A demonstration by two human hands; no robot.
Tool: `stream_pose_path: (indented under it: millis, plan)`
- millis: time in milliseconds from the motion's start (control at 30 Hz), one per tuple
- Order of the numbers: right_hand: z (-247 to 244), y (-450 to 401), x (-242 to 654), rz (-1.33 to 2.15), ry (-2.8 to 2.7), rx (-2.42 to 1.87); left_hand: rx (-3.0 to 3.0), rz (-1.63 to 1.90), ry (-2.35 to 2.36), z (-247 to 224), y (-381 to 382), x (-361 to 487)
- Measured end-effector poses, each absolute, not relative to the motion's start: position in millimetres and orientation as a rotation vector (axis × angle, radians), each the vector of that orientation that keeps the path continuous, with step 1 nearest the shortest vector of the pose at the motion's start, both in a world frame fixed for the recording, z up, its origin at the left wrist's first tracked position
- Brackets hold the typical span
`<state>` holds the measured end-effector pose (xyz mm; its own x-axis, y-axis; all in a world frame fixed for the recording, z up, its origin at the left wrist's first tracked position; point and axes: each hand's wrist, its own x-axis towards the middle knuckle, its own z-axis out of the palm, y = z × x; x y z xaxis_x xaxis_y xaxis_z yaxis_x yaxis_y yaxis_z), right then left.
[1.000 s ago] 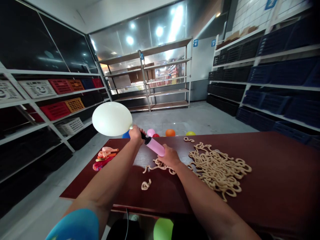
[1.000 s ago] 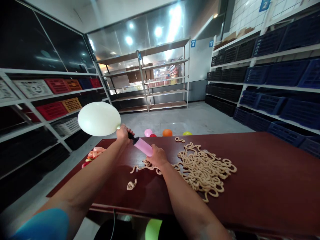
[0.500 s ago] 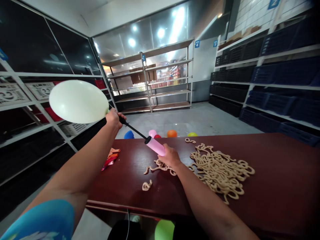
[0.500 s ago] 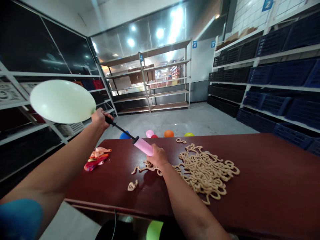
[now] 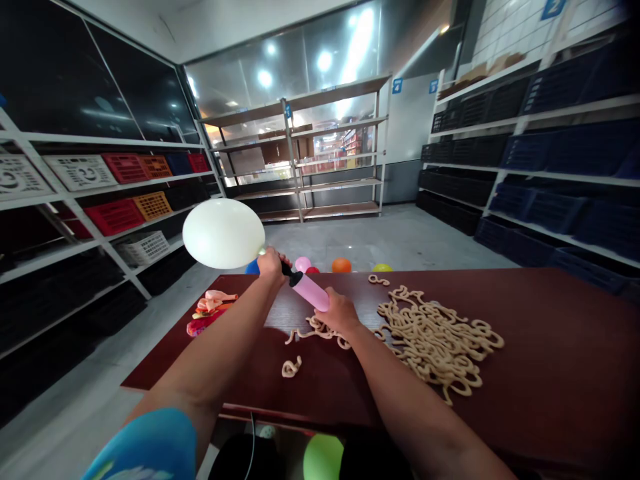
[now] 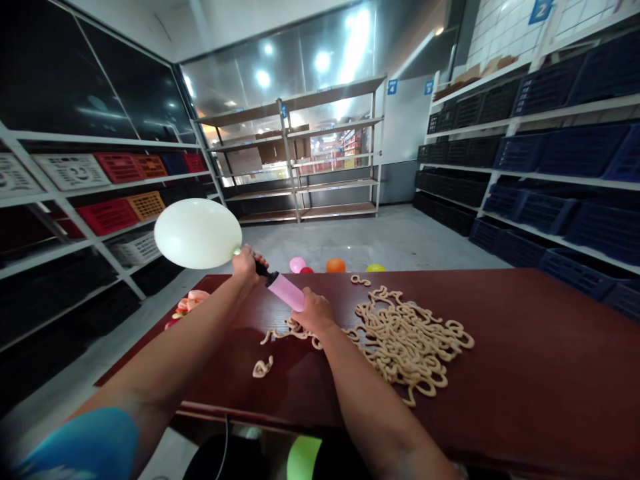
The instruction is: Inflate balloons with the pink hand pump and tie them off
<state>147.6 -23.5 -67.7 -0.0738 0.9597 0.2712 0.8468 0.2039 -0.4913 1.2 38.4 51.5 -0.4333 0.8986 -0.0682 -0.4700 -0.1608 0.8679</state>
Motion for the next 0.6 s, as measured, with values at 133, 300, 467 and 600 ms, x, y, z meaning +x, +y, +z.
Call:
stream_pose_path:
  millis: [133,300,467,600]
  plan:
    - [-67.1,-22.4,147.7,0.26,-1.92,-1.664,0.625,1.792,1.076,71.9,43.8,-13.9]
    - [-70.0,-18.0,148.8,0.273,-1.914,-1.636,0.663,1.904,1.085,122.6,54.5,-58.8]
    - [-71.3,-18.1,145.6,0.273,-1.927,-1.64,0.661,1.937,1.075,148.4,58.6,-84.9]
    - [-73.5,-20.6,145.5,0.243,-1.978,-1.638,0.619,1.934,1.092,127.6,57.3,-73.9]
